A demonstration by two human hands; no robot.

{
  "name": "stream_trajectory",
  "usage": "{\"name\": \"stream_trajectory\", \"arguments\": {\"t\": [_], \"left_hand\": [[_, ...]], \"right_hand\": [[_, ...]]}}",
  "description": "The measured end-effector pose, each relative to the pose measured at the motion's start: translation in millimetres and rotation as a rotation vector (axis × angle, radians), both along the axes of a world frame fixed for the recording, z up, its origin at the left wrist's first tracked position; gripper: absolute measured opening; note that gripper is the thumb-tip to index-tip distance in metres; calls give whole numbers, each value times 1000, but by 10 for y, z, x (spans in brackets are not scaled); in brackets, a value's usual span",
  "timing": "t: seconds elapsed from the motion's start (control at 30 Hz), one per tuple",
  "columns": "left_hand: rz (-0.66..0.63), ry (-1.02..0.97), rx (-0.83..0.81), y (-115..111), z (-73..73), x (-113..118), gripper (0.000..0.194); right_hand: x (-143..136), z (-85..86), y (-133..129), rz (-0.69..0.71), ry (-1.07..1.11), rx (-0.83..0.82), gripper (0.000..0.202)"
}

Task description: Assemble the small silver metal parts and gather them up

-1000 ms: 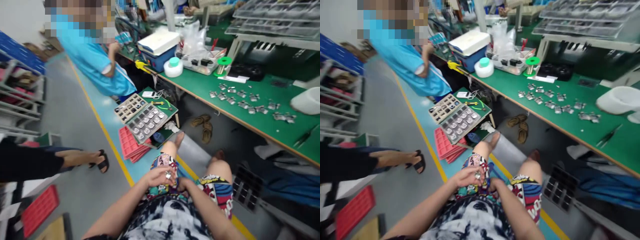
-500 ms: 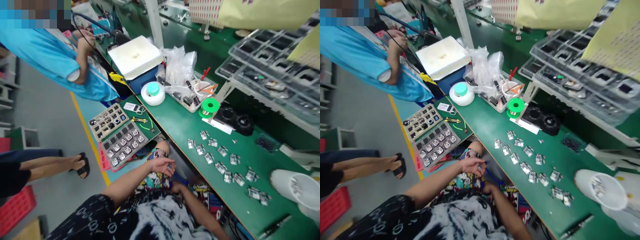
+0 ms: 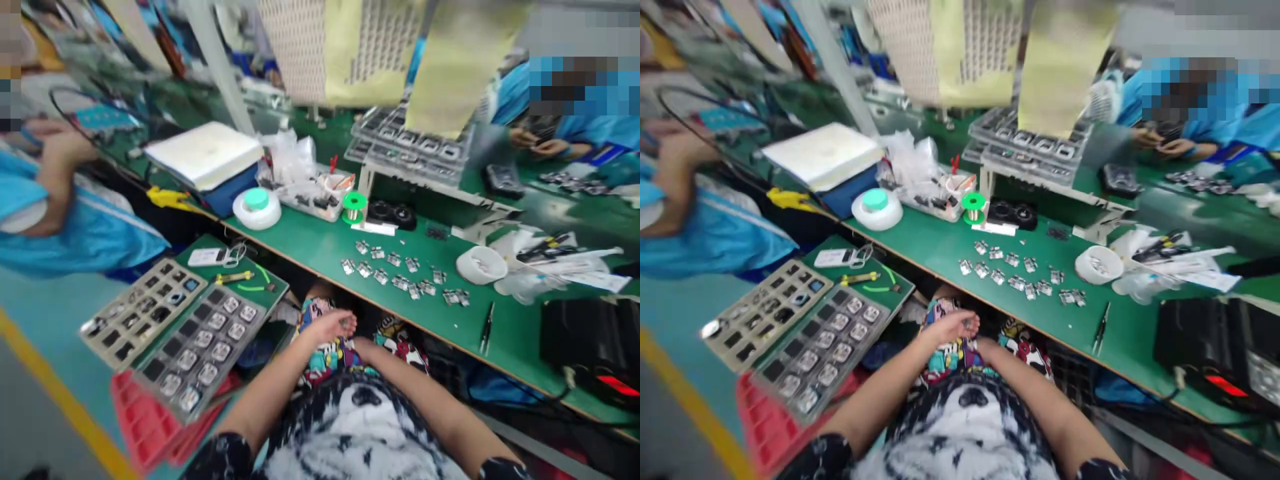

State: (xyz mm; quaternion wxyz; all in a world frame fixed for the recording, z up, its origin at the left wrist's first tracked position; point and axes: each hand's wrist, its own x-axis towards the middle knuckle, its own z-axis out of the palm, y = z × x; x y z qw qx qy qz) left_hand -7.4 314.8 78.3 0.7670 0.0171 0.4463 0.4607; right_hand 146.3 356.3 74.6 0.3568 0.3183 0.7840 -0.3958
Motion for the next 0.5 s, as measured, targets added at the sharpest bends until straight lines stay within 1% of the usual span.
{"name": "stream_trajectory", "arguments": {"t": [0.03, 0.1, 0.2, 0.33, 0.4, 0.5], "left_hand": [[4, 8, 21, -53, 18, 19, 20], [61, 24, 72, -142, 17, -3, 20], [156, 10, 109, -214, -35, -123, 21], [201, -49, 88, -187, -139, -247, 20], [218, -67, 80, -145, -190, -247, 20], [232, -78, 79, -109, -241, -189, 19]], "right_hand": [[-28, 17, -16, 3, 10, 29, 39], [-78, 23, -45, 23, 26, 83, 39], [-72, -27, -94, 61, 34, 137, 40], [29, -128, -114, 116, 10, 152, 38], [46, -182, -90, 145, -10, 148, 38], [10, -267, -35, 183, -27, 145, 38]]}}
